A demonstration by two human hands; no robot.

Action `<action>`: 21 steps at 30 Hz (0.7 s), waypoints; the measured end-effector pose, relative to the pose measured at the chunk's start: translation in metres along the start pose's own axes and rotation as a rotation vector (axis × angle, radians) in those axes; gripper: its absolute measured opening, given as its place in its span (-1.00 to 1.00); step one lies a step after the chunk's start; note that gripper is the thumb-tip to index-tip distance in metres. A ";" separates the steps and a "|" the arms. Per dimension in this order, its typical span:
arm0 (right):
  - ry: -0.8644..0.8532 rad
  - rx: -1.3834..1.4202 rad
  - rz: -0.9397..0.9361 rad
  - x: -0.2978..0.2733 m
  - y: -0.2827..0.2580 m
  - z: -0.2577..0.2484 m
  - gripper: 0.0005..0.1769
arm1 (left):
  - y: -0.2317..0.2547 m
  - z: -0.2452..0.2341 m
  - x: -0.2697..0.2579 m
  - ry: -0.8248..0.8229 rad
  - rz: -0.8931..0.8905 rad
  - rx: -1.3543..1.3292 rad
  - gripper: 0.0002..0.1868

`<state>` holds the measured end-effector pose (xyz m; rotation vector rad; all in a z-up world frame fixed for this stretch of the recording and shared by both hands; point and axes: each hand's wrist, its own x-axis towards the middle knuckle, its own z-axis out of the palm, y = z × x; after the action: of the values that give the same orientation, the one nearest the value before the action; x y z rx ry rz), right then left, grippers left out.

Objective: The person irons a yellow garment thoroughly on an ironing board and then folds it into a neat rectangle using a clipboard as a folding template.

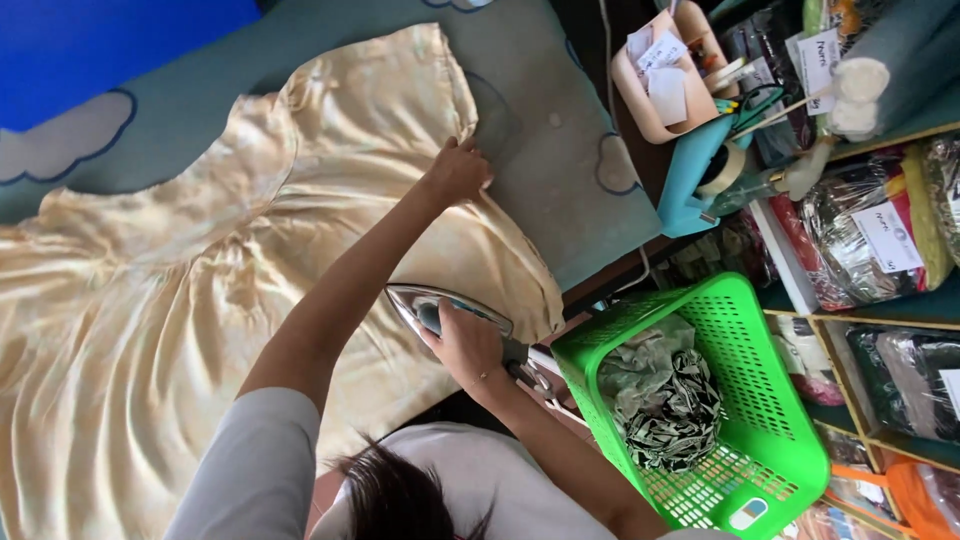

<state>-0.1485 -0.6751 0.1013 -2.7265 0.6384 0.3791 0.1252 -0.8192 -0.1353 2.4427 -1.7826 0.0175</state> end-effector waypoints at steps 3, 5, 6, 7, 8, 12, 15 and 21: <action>0.007 0.014 0.004 0.017 0.011 0.007 -0.52 | 0.007 -0.049 -0.005 0.206 0.006 -0.054 -0.87; 0.015 0.019 0.021 0.029 0.009 -0.002 -0.50 | 0.005 -0.078 0.007 0.217 0.015 -0.045 -0.95; 0.023 0.019 0.035 0.037 0.008 -0.007 -0.49 | 0.003 -0.094 0.014 0.231 0.020 -0.037 -0.91; 0.023 0.022 0.035 0.050 0.012 -0.008 -0.49 | 0.000 -0.088 0.016 0.229 0.021 -0.036 -0.91; 0.050 0.028 0.041 0.064 0.016 -0.009 -0.53 | -0.003 -0.082 0.018 0.197 0.025 -0.017 -0.89; -0.040 0.104 0.264 0.136 0.053 -0.036 -0.48 | 0.000 -0.151 0.002 0.080 -0.052 -0.041 -0.80; 0.131 0.061 0.300 0.169 0.082 -0.075 -0.42 | -0.008 -0.170 -0.014 0.190 -0.166 -0.130 -0.90; 0.229 0.089 0.279 0.181 0.110 -0.080 -0.41 | 0.026 -0.173 -0.153 0.606 -0.330 -0.289 -0.90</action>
<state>-0.0285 -0.8665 0.0901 -2.6200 1.0767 0.0966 0.0637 -0.6641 0.0269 2.1704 -1.0424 0.3934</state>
